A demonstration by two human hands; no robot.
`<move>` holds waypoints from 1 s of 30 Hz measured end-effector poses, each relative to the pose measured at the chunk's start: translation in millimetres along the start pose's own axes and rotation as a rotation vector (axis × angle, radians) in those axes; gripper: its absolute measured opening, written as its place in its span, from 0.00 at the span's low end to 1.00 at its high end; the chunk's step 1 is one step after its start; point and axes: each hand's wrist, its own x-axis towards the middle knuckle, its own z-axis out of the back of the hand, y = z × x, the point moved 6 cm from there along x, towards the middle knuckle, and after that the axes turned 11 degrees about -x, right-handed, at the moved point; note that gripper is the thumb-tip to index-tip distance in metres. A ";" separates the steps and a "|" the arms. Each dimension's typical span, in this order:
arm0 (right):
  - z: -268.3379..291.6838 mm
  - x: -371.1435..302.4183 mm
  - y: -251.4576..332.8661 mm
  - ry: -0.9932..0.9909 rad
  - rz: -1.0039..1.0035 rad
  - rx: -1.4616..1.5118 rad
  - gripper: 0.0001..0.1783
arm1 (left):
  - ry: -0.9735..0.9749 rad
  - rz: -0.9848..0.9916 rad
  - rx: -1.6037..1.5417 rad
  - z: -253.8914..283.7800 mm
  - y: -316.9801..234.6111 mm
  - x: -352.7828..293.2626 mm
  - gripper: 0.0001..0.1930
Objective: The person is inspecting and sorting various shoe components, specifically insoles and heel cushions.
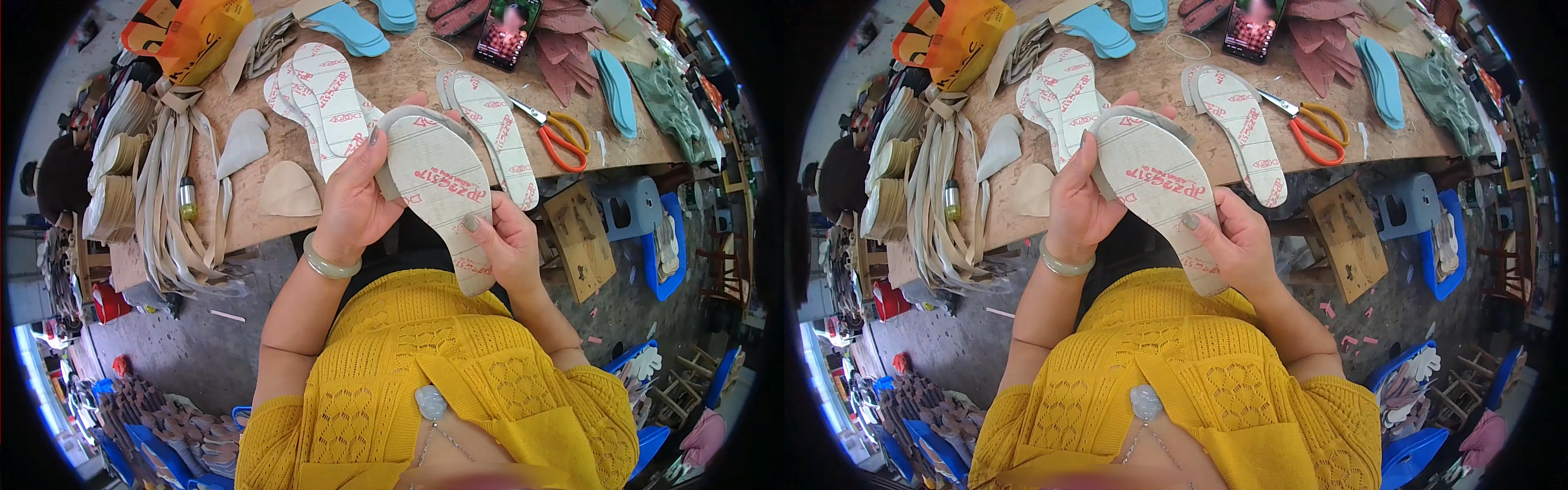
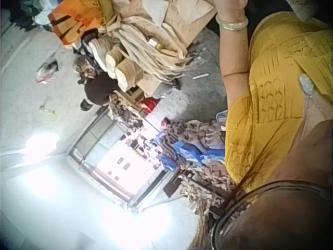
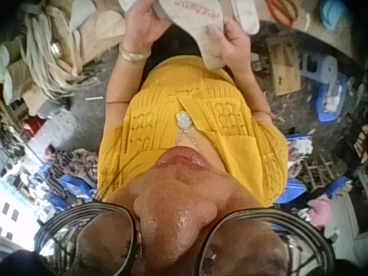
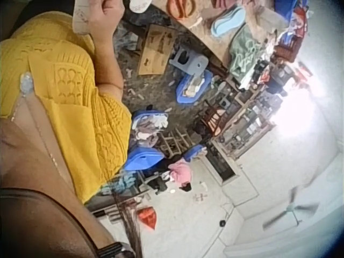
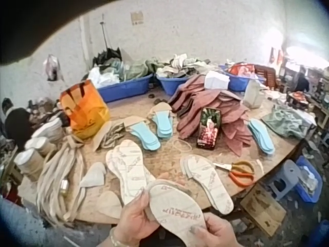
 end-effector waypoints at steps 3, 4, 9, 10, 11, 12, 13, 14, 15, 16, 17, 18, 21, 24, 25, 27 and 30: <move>-2.0 -0.2 -1.5 -0.005 -0.004 0.002 0.12 | 0.007 -0.010 -0.014 -3.3 -0.3 0.1 0.29; -2.1 0.1 -2.2 -0.007 -0.007 0.000 0.12 | 0.008 -0.009 -0.014 -4.1 -0.1 0.2 0.29; -0.6 -0.9 -3.1 -0.011 -0.033 -0.005 0.12 | 0.017 0.004 -0.058 -5.6 0.5 -0.7 0.27; 0.1 -1.0 -3.8 -0.015 -0.044 0.001 0.12 | 0.019 0.011 -0.059 -5.1 0.9 -0.2 0.27; 0.9 -1.1 -4.7 -0.022 -0.046 0.002 0.12 | 0.017 0.015 -0.058 -4.1 1.3 0.4 0.27; 1.3 -0.9 -5.7 -0.025 -0.044 -0.002 0.12 | 0.016 0.020 -0.057 -3.0 2.0 0.9 0.27; 1.3 -0.7 -6.5 -0.028 -0.042 -0.004 0.12 | 0.016 0.029 -0.057 -2.4 2.8 0.8 0.27; 1.2 0.1 -7.2 -0.037 -0.044 -0.001 0.12 | 0.025 0.031 -0.122 -2.2 3.5 0.9 0.27; 0.9 1.5 -7.5 -0.048 -0.041 -0.037 0.11 | 0.032 0.034 -0.186 -2.1 4.6 1.1 0.27; 0.9 3.1 -7.6 -0.058 -0.037 -0.074 0.11 | 0.033 0.044 -0.187 -1.7 6.8 0.7 0.27; 1.5 4.5 -8.6 -0.067 -0.039 -0.072 0.11 | 0.044 0.035 -0.201 -1.9 8.0 -0.2 0.27; 1.7 6.1 -9.1 -0.065 -0.030 -0.099 0.10 | 0.055 0.026 -0.215 -2.0 8.7 -0.3 0.27; 2.3 7.0 -10.6 -0.075 -0.033 -0.129 0.09 | -0.020 0.025 -0.083 5.4 11.0 0.4 0.25; 1.4 6.4 -10.9 -0.078 -0.035 -0.136 0.09 | -0.055 0.012 -0.044 7.8 11.0 0.9 0.23; 2.0 6.7 -10.9 -0.076 -0.031 -0.140 0.09 | -0.047 0.017 -0.045 7.0 11.7 1.2 0.23; 2.1 7.6 -11.4 -0.073 -0.013 -0.186 0.10 | -0.116 -0.025 0.012 10.8 9.2 -1.6 0.21; 1.5 6.1 -10.2 -0.071 0.021 -0.238 0.10 | -0.113 -0.017 0.012 13.6 9.3 -6.3 0.19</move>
